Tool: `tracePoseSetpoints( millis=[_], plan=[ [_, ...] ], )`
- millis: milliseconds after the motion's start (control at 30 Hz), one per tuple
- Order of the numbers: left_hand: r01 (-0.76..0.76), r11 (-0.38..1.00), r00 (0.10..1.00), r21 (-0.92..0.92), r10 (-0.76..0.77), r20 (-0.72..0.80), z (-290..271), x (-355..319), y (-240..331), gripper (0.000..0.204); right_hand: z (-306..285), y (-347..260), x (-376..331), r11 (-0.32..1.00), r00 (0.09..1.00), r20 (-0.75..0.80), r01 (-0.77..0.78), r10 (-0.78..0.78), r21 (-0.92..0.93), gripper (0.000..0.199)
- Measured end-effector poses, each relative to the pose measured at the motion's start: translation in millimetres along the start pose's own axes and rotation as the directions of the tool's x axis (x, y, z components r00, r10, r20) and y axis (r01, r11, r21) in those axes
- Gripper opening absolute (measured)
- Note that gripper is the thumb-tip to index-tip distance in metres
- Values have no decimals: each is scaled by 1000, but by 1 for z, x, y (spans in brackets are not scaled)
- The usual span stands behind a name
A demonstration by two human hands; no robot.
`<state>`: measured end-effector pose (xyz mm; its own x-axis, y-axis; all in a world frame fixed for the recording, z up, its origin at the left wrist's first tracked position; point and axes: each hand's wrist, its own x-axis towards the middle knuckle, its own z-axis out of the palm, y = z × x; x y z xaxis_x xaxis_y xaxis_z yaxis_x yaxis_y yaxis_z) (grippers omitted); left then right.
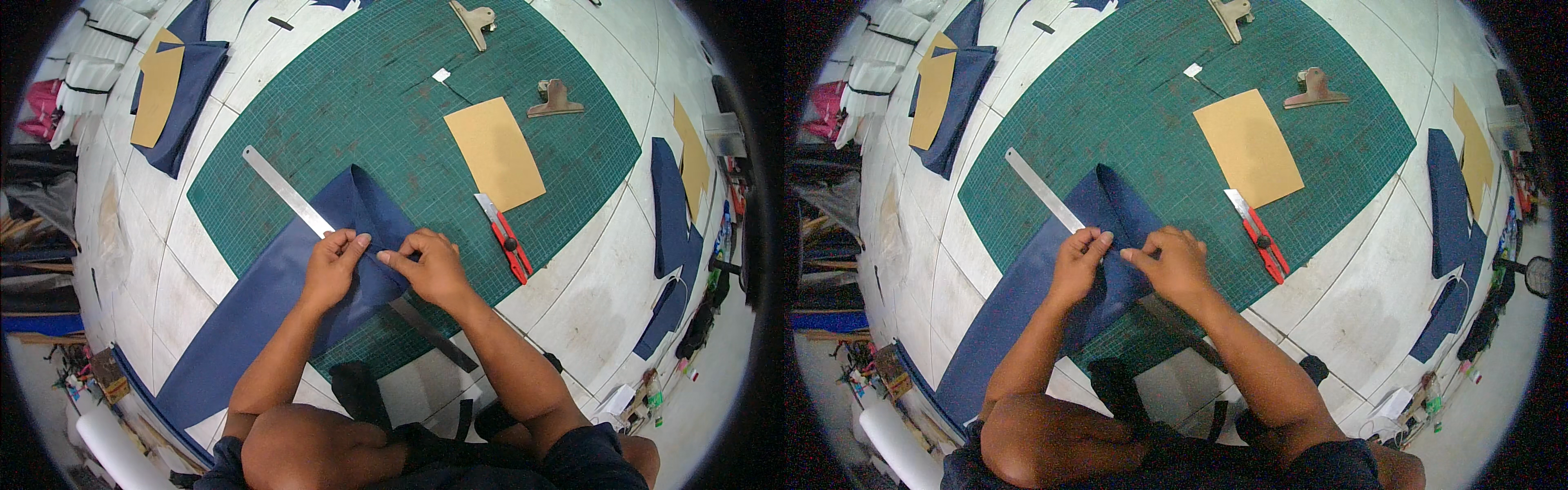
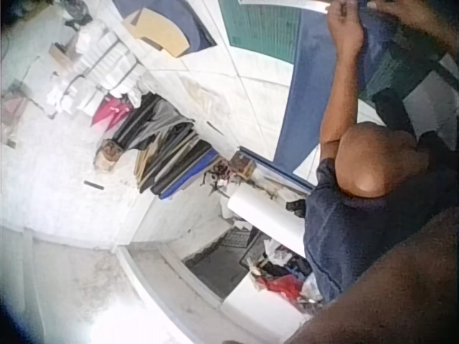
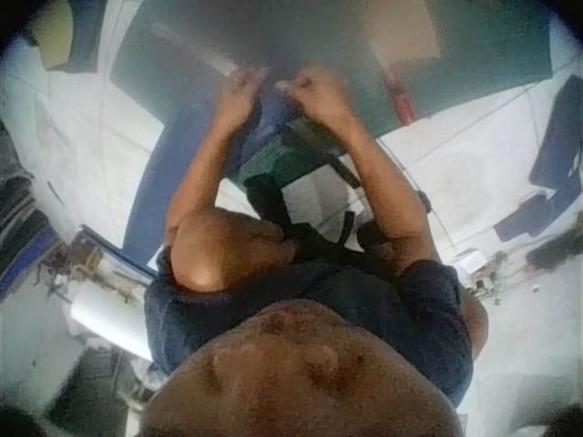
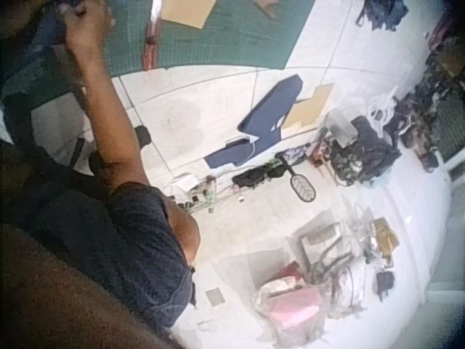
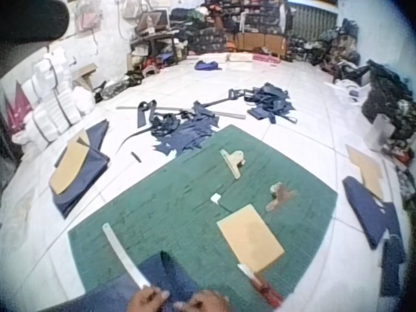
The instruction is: The person aligns a long metal ruler and a cardboard template on blue synthetic fabric spread across a green cutting mat. They use a utility knife to cut sections of the fabric by hand and secure a piece with a metal clip.
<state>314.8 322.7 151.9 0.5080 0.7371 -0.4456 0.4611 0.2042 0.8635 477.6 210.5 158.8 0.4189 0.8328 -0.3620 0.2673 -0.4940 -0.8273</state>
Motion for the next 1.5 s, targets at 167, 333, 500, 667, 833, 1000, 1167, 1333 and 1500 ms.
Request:
tracePoseSetpoints(
  millis=[167,333,500,667,833,1000,1167,1333,1500],
  plan=[
    [-3,1000,1000,19,3,-7,-1,1,-2,30,-1,-8,-3,996,980,-189,52,-65,-73,24],
    [54,996,998,-73,-56,-23,4,0,0,31,0,-14,-12,818,835,-136,469,-533,-332,18],
    [26,1000,996,13,-25,-89,4,0,-2,32,1,-3,-9,895,897,-190,338,-400,-292,19],
    [49,998,999,33,-48,-24,1,0,-3,31,-12,-4,-9,882,882,-262,280,-392,-379,32],
    [-20,970,997,-242,38,70,1,0,0,25,7,-21,-23,832,853,-189,386,-486,-398,49],
    [-52,999,996,-10,53,72,-2,2,-5,25,-24,4,9,875,918,-297,96,-261,-475,61],
    [-283,832,921,477,374,-106,-21,-10,-9,41,-130,42,75,810,796,-588,-245,-146,-532,76],
    [-104,588,955,802,283,-83,-42,-17,-15,110,-162,61,98,738,878,-458,-402,142,-542,74],
    [-157,574,961,804,277,-10,-47,-17,-25,118,-169,69,103,884,848,-505,-354,164,-307,62]
  ],
)
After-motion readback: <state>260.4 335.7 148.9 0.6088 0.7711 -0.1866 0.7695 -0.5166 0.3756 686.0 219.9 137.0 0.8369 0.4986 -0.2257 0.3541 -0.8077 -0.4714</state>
